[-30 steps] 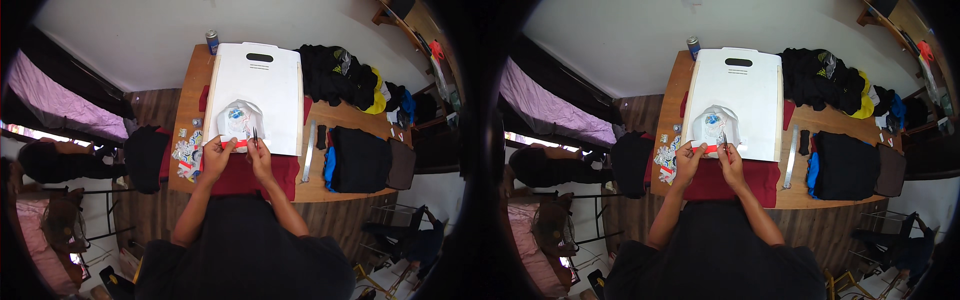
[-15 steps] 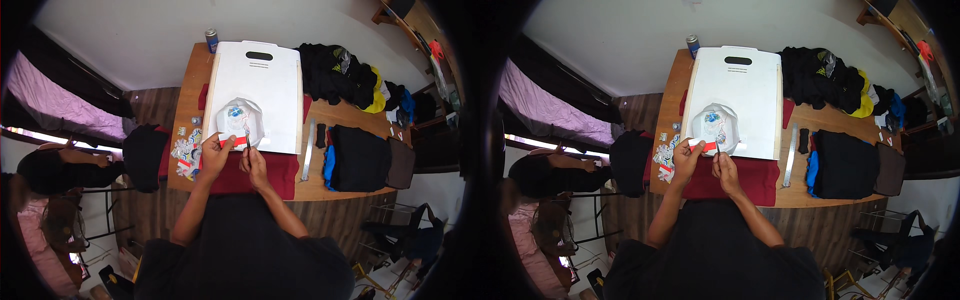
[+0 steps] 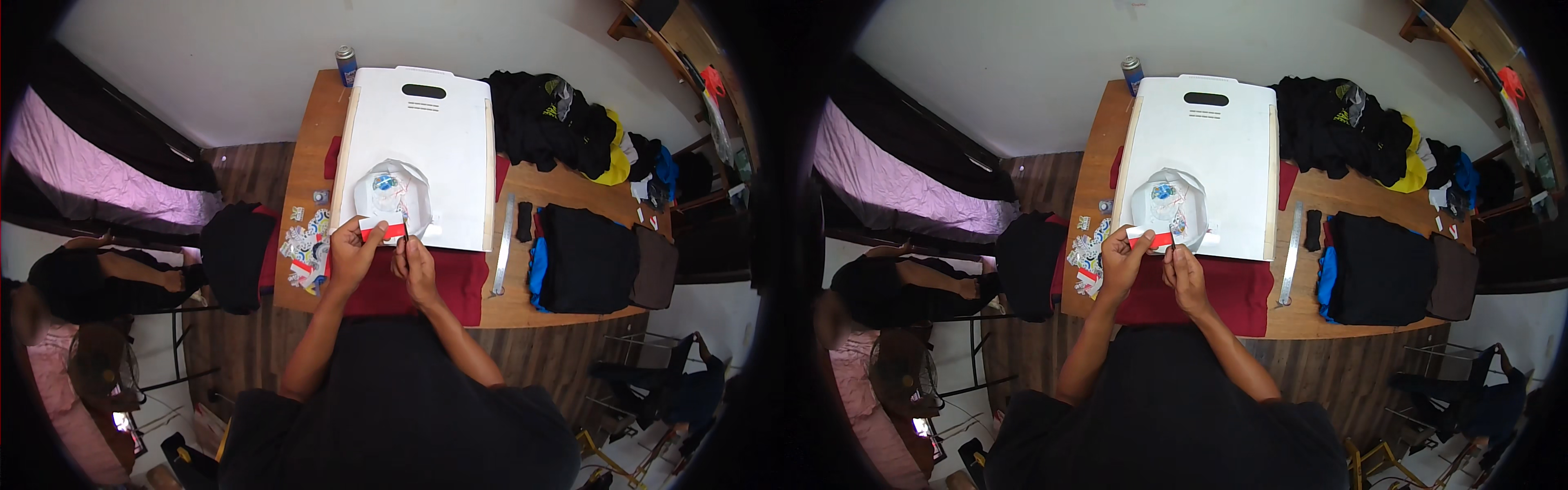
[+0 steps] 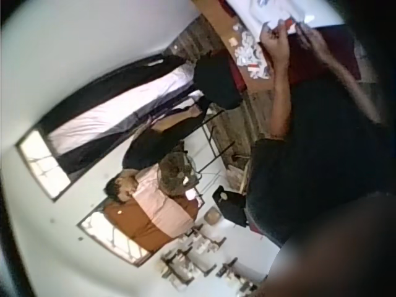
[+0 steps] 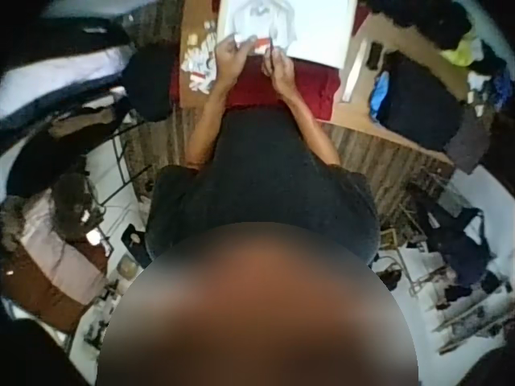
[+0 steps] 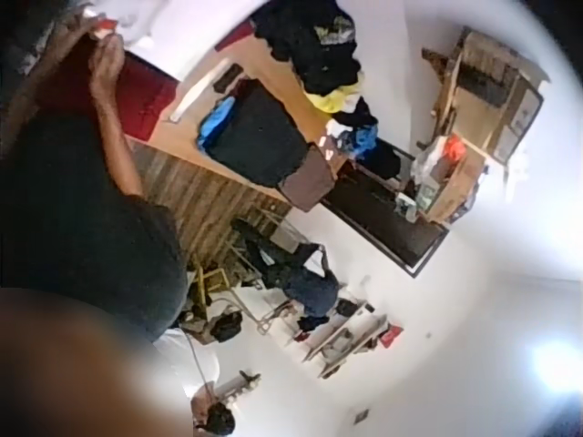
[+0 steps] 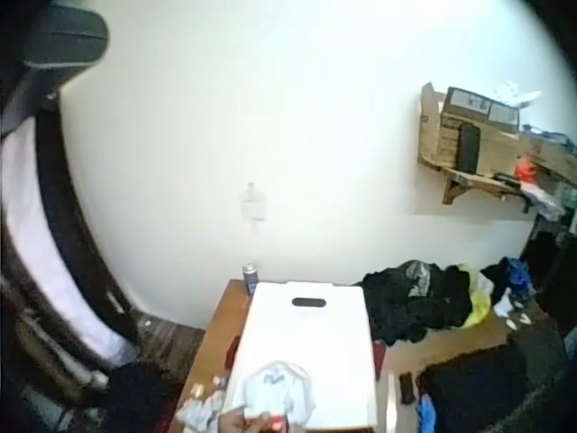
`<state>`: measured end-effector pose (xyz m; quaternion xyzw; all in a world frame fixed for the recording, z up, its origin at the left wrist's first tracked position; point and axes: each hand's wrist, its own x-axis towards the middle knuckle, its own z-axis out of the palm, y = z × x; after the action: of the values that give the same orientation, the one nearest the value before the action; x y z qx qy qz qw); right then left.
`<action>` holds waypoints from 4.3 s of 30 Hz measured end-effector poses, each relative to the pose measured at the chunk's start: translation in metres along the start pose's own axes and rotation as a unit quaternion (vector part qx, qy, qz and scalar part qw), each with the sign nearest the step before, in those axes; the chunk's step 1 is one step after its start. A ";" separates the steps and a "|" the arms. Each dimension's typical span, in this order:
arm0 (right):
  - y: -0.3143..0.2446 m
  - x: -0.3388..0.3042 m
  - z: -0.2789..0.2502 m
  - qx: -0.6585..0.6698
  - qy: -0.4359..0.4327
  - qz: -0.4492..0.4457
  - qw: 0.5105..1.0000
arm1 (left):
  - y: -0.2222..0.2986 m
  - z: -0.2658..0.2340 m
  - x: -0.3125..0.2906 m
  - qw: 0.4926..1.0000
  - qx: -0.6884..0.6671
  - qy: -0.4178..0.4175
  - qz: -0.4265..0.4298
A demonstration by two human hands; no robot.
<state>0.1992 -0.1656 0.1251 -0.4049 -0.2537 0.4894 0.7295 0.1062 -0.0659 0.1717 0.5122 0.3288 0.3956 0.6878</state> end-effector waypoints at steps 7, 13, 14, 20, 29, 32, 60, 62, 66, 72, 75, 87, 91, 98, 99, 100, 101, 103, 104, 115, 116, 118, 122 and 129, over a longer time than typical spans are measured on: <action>0.002 0.001 -0.001 0.015 0.007 -0.018 1.000 | -0.003 -0.002 -0.001 1.000 0.002 -0.002 -0.001; 0.002 0.002 -0.002 -0.013 0.006 -0.007 1.000 | 0.001 0.001 -0.003 1.000 0.008 -0.014 -0.010; 0.002 0.003 -0.001 -0.012 0.011 -0.012 1.000 | 0.002 0.002 -0.003 1.000 0.006 -0.014 -0.007; -0.004 0.004 0.000 -0.020 0.006 -0.019 1.000 | 0.001 0.001 -0.004 1.000 0.011 -0.013 -0.004; -0.005 0.006 0.000 -0.039 0.023 -0.019 0.999 | 0.001 0.002 -0.004 1.000 0.007 -0.015 -0.001; -0.006 0.006 0.000 -0.040 0.015 -0.020 0.999 | 0.001 0.002 -0.005 1.000 0.006 -0.014 -0.002; -0.003 0.006 -0.003 -0.040 0.012 -0.028 0.999 | 0.001 0.003 -0.004 1.000 0.020 -0.010 0.002; -0.003 0.005 -0.003 -0.041 0.010 -0.023 0.999 | 0.003 0.004 -0.004 1.000 0.020 -0.011 0.000; -0.005 0.007 -0.002 -0.038 0.007 -0.018 0.999 | 0.000 0.003 -0.005 1.000 0.017 -0.020 -0.001; -0.006 0.008 -0.002 -0.053 0.015 -0.020 0.998 | -0.004 0.002 -0.006 1.000 0.013 -0.024 -0.002; -0.006 0.007 -0.001 -0.048 0.021 -0.013 0.999 | -0.001 0.004 -0.007 1.000 0.011 -0.024 0.001; 0.001 -0.002 -0.004 -0.003 0.004 0.000 1.000 | -0.001 0.002 -0.004 1.000 -0.001 -0.012 0.000; -0.001 -0.001 -0.003 -0.016 -0.009 0.004 1.000 | 0.001 0.003 -0.006 1.000 0.007 -0.008 -0.001; -0.003 0.003 -0.001 -0.033 0.010 -0.016 0.999 | -0.003 0.002 -0.006 1.000 0.012 -0.009 0.005; -0.004 0.003 -0.001 -0.027 0.016 -0.015 0.999 | -0.003 0.002 -0.006 1.000 0.006 -0.009 0.002; -0.003 0.003 -0.001 -0.027 0.016 -0.015 0.999 | -0.003 0.002 -0.006 1.000 0.006 -0.009 0.002; -0.003 0.003 -0.002 -0.024 0.017 -0.014 0.999 | -0.003 0.003 -0.006 1.000 0.009 -0.008 0.004; -0.004 0.003 -0.001 -0.021 0.017 -0.013 1.000 | -0.003 0.003 -0.006 1.000 0.011 -0.007 0.006; -0.006 0.003 0.000 -0.022 0.016 -0.010 1.000 | -0.003 0.002 -0.006 1.000 0.011 -0.009 0.007; -0.006 0.001 -0.001 -0.032 0.018 -0.011 0.999 | 0.000 0.003 -0.006 1.000 0.010 -0.006 0.012; -0.003 0.000 -0.002 -0.016 0.011 -0.010 1.000 | 0.000 0.002 -0.005 1.000 0.008 -0.008 0.010; -0.001 -0.001 -0.004 -0.001 0.003 -0.008 1.000 | -0.001 0.002 -0.004 1.000 0.006 -0.010 0.009; -0.001 -0.001 -0.002 0.002 0.000 -0.005 1.000 | 0.001 0.004 -0.004 1.000 0.006 -0.008 0.016; -0.005 0.000 -0.001 -0.017 -0.004 -0.002 1.000 | 0.001 0.004 -0.004 1.000 0.012 -0.008 0.016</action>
<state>0.2024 -0.1669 0.1288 -0.4148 -0.2659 0.4856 0.7221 0.1075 -0.0712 0.1735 0.5286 0.3200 0.3988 0.6776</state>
